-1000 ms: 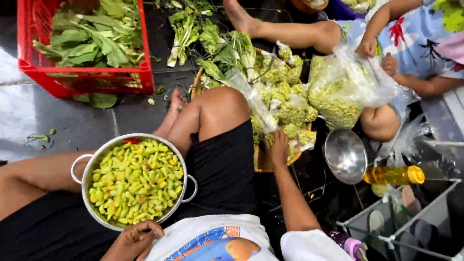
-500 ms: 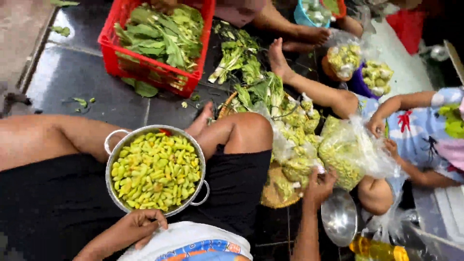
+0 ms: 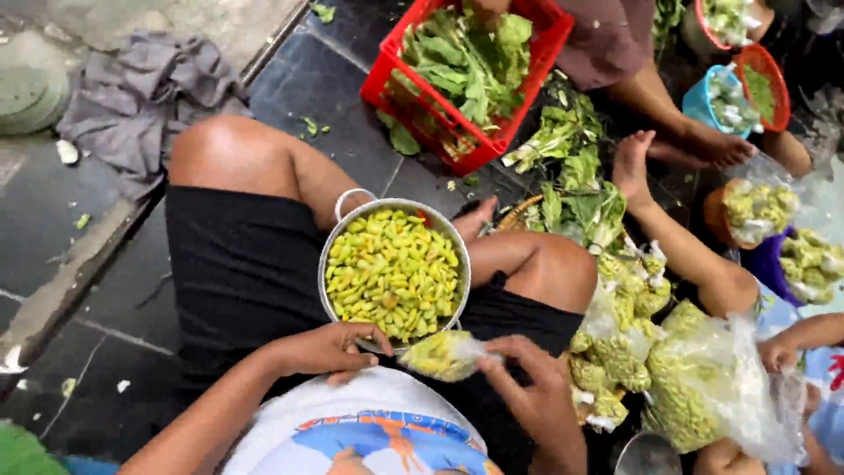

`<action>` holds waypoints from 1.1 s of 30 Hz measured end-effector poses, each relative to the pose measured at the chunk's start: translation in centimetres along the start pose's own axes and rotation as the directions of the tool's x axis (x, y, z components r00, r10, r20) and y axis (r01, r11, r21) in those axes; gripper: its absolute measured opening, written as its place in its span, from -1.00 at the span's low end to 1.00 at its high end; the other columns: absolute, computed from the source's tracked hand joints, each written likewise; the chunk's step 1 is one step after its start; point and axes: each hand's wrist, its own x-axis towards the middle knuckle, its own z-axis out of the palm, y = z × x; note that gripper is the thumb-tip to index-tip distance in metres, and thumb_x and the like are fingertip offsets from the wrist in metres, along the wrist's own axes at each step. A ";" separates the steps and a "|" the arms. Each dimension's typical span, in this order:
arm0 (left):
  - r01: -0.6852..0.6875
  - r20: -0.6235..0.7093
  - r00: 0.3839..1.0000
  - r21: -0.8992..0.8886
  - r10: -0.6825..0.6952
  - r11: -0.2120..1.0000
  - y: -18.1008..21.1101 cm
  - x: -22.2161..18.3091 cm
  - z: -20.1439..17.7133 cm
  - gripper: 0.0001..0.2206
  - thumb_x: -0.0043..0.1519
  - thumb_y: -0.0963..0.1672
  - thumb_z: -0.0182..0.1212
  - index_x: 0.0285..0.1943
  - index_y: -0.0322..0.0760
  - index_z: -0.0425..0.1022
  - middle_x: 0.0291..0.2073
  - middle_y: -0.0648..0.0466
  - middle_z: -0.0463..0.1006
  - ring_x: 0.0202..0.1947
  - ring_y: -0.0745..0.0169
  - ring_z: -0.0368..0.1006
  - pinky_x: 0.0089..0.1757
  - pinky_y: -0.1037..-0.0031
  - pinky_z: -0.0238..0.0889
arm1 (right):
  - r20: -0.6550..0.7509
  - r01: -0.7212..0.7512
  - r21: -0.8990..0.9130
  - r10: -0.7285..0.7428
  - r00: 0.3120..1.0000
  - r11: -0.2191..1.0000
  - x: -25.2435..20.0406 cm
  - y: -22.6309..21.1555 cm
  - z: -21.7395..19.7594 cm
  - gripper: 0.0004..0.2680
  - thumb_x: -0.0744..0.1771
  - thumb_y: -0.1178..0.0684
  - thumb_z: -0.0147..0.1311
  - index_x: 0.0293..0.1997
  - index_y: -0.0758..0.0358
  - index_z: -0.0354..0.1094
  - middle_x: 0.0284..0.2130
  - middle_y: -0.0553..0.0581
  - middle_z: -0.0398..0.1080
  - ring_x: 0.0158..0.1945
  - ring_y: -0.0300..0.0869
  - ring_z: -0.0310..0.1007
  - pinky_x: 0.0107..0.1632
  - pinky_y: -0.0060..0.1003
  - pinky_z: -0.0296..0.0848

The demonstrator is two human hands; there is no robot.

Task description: The person sits on the floor and packs green vegetables from a metal pot into plastic bags. They transfer the vegetables by hand, seal the bags, and place them aside. Other people nearby are also sorting and packing vegetables.

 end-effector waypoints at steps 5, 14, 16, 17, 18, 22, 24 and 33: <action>0.003 0.030 1.000 -0.059 -0.001 0.998 -0.1 -0.4 0.0 -0.75 0.41 -0.12 0.10 0.25 -0.22 0.40 -0.80 0.22 0.27 -0.75 0.55 0.10 -0.48 0.62 0.02 | 0.262 0.142 0.029 -0.144 0.954 0.989 1.1 -3.6 3.8 -0.89 0.38 0.04 0.11 -0.17 0.22 0.48 -0.20 0.15 0.36 -0.13 -0.06 0.41 -0.07 -0.16 0.40; -0.029 -0.023 0.999 0.017 0.029 0.999 0.3 -1.4 -0.3 -0.76 0.41 -0.12 0.08 0.25 -0.14 0.41 -0.82 0.19 0.23 -0.75 0.53 0.02 -0.51 0.61 -0.10 | 0.219 0.235 0.084 -0.248 0.944 0.968 1.8 -3.0 4.7 -0.91 0.41 0.12 0.00 -0.10 0.27 0.40 -0.26 0.16 0.46 -0.24 -0.06 0.42 -0.15 -0.20 0.39; -0.027 -0.023 0.999 0.058 0.028 0.998 1.2 -1.9 -0.2 -0.73 0.41 -0.10 0.08 0.28 -0.13 0.42 -0.82 0.18 0.25 -0.74 0.52 0.00 -0.50 0.60 -0.12 | 0.191 0.227 0.111 -0.245 0.951 0.968 1.8 -2.7 5.0 -0.91 0.41 0.11 0.01 -0.08 0.26 0.42 -0.26 0.16 0.48 -0.24 -0.07 0.45 -0.15 -0.21 0.42; -0.025 -0.043 0.999 0.087 0.029 0.996 1.8 -2.4 -0.1 -0.73 0.40 -0.08 0.10 0.27 -0.13 0.44 -0.84 0.18 0.26 -0.76 0.51 -0.01 -0.50 0.59 -0.11 | 0.182 0.218 0.119 -0.237 0.954 0.969 1.9 -2.6 5.3 -0.92 0.41 0.11 0.03 -0.11 0.27 0.41 -0.27 0.17 0.48 -0.24 -0.07 0.46 -0.16 -0.20 0.43; -0.023 -0.063 0.998 0.115 0.030 0.993 2.3 -2.8 0.0 -0.72 0.39 -0.06 0.11 0.26 -0.13 0.45 -0.85 0.17 0.26 -0.77 0.49 -0.02 -0.50 0.58 -0.10 | 0.174 0.210 0.127 -0.230 0.958 0.970 1.9 -2.4 5.6 -0.92 0.40 0.12 0.05 -0.14 0.29 0.41 -0.28 0.18 0.47 -0.24 -0.06 0.47 -0.16 -0.19 0.45; -0.044 -0.033 0.998 0.103 0.048 0.994 4.7 -3.1 1.0 -0.65 0.36 -0.05 0.15 0.33 -0.09 0.36 -0.84 0.14 0.26 -0.79 0.44 0.04 -0.54 0.55 -0.13 | 0.153 0.225 0.090 -0.237 0.959 0.970 1.9 -2.3 6.0 -0.91 0.40 0.09 0.08 -0.12 0.26 0.43 -0.19 0.17 0.49 -0.15 -0.03 0.48 -0.07 -0.14 0.43; 0.006 -0.058 0.998 0.195 0.005 0.981 6.0 -2.9 1.9 -0.58 0.36 -0.09 0.13 0.43 0.00 0.29 -0.83 0.14 0.31 -0.75 0.47 0.03 -0.49 0.57 -0.07 | 0.145 0.182 0.090 -0.194 0.970 0.979 1.7 -1.9 6.1 -0.89 0.40 0.03 0.09 -0.16 0.20 0.46 -0.08 0.16 0.39 -0.05 0.01 0.39 0.00 -0.05 0.35; -0.125 0.119 0.984 -0.052 0.130 0.991 3.8 -0.6 4.4 -0.86 0.38 -0.12 0.25 -0.15 -0.31 0.58 -0.77 0.20 0.27 -0.79 0.60 0.12 -0.58 0.70 0.02 | 0.073 0.050 0.541 -0.106 0.992 0.840 0.2 -1.7 6.5 -0.85 0.40 -0.01 0.08 -0.17 0.23 0.48 -0.18 0.18 0.46 -0.04 -0.03 0.52 0.04 -0.11 0.49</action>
